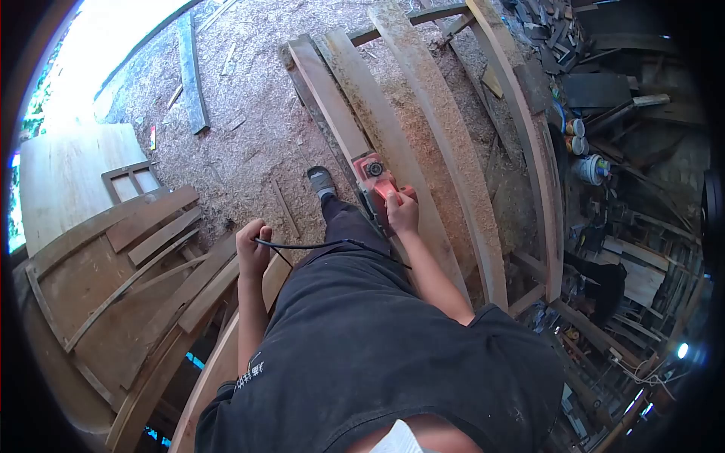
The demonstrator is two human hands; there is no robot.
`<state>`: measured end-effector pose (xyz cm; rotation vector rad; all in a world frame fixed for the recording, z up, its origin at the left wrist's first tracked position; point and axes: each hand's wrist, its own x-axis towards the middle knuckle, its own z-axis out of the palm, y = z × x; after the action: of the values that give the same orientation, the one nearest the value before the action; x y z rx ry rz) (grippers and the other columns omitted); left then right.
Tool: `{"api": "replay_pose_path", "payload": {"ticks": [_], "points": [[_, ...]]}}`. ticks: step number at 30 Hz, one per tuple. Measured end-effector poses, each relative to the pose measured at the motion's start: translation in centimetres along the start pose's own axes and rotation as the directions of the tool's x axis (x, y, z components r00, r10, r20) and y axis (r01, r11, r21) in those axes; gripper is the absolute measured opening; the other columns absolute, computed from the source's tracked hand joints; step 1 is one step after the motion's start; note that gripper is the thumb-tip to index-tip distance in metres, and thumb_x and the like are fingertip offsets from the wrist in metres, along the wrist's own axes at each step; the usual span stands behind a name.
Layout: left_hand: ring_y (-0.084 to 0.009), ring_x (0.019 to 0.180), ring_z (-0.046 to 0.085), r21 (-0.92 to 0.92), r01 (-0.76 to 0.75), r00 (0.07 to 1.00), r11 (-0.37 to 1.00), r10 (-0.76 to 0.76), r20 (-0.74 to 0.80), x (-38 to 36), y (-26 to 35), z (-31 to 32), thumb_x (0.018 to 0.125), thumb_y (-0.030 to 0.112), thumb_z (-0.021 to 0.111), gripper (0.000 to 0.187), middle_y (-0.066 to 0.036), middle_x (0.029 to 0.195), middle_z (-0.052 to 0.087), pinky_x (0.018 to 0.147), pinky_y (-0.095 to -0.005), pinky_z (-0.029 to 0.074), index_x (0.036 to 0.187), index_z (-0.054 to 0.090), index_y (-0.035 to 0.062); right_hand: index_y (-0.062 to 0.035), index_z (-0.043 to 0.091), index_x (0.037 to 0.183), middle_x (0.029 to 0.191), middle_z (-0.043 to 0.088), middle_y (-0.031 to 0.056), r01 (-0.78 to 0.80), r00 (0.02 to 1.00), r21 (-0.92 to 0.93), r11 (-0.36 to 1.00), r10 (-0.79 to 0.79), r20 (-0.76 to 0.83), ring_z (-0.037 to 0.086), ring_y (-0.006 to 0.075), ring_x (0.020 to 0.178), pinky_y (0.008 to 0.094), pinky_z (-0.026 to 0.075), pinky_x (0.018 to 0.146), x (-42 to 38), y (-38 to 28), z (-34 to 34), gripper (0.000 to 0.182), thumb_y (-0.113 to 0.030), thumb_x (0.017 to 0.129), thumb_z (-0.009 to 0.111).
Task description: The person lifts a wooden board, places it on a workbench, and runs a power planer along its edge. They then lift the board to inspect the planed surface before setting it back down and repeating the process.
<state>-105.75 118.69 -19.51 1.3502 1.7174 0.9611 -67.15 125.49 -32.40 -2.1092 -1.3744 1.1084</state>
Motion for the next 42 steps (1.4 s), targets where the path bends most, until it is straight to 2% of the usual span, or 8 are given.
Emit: {"api": "replay_pose_path", "payload": {"ticks": [17,19,25,29,31,35,37,42], "points": [[-0.0245,0.06,0.037,0.052,0.031,0.997,0.998,-0.027,-0.073,10.2,0.7,-3.4,0.109,0.052,0.061,0.066,-0.012,0.067,0.033,0.058,-0.0416,0.029,0.076,0.038,-0.0002,-0.0034,0.08,0.1,0.085,0.074,0.025,0.044,0.997,0.013,0.999,-0.045,0.063,0.075,0.0438,0.086,0.051,0.058,0.079,8.3,-9.3,2.9,0.054,-0.052,0.102,0.058],[-0.0245,0.06,0.036,0.051,0.03,0.995,0.998,-0.025,-0.092,10.9,0.5,-3.8,0.109,0.052,0.061,0.066,-0.012,0.067,0.033,0.058,-0.0419,0.029,0.076,0.038,-0.0002,-0.0061,0.074,0.078,0.06,0.064,0.006,0.112,0.994,0.066,0.991,-0.113,0.013,0.068,0.0193,0.061,0.038,0.052,0.063,9.2,-10.0,3.6,0.053,-0.049,0.104,0.057],[-0.0243,0.061,0.036,0.081,0.004,0.992,0.997,0.007,-0.129,13.9,-0.5,-5.3,0.109,0.052,0.06,0.066,-0.013,0.067,0.032,0.058,-0.0423,0.029,0.076,0.037,0.0,-0.005,0.073,0.076,0.059,0.063,0.0039,0.118,0.993,0.109,0.987,-0.119,0.004,0.066,0.0166,0.059,0.0364,0.051,0.061,12.6,-13.0,5.3,0.053,-0.047,0.104,0.057],[-0.0234,0.06,0.035,0.049,0.007,0.992,0.999,0.0,-0.129,16.4,-1.0,-6.3,0.109,0.053,0.059,0.066,-0.011,0.066,0.03,0.057,-0.0414,0.028,0.075,0.037,0.0006,-0.0047,0.073,0.076,0.058,0.062,0.0038,0.155,0.988,0.113,0.981,-0.155,-0.013,0.065,0.0163,0.057,0.0361,0.051,0.06,15.1,-14.9,6.7,0.053,-0.047,0.104,0.058],[-0.0223,0.06,0.035,0.05,0.007,0.992,0.999,-0.001,-0.129,18.0,-1.2,-7.0,0.11,0.053,0.059,0.066,-0.01,0.066,0.03,0.057,-0.0408,0.028,0.075,0.036,0.0011,-0.0029,0.08,0.092,0.08,0.074,0.0221,0.079,0.995,0.069,0.994,-0.084,0.061,0.076,0.0399,0.081,0.0487,0.057,0.077,15.9,-16.8,6.7,0.055,-0.051,0.102,0.057],[-0.0112,0.061,0.032,0.048,0.01,0.99,0.999,-0.003,-0.142,20.5,-1.6,-7.9,0.111,0.061,0.053,0.071,0.0,0.065,0.029,0.055,-0.0363,0.024,0.074,0.033,0.0041,-0.0029,0.081,0.092,0.08,0.074,0.0222,0.086,0.994,0.08,0.993,-0.091,0.061,0.076,0.0404,0.081,0.0492,0.058,0.077,17.6,-19.1,7.7,0.054,-0.051,0.102,0.057],[-0.0149,0.061,0.033,0.041,0.02,0.991,0.999,-0.015,-0.131,21.4,-2.4,-8.5,0.111,0.058,0.054,0.068,-0.003,0.065,0.029,0.056,-0.0378,0.025,0.075,0.034,0.0032,-0.0048,0.074,0.077,0.057,0.061,0.0025,0.177,0.984,0.093,0.98,-0.176,-0.016,0.064,0.0159,0.056,0.0352,0.05,0.058,18.5,-19.5,8.7,0.053,-0.047,0.105,0.058],[-0.0183,0.059,0.033,-0.036,0.076,0.992,0.996,-0.08,-0.1,23.3,-3.9,-9.2,0.111,0.056,0.054,0.068,-0.007,0.065,0.028,0.056,-0.039,0.026,0.076,0.034,0.0023,-0.0046,0.073,0.076,0.057,0.061,0.0025,0.175,0.984,0.111,0.978,-0.173,-0.033,0.063,0.015,0.055,0.0353,0.05,0.057,21.5,-21.7,10.5,0.052,-0.046,0.104,0.058]]}}
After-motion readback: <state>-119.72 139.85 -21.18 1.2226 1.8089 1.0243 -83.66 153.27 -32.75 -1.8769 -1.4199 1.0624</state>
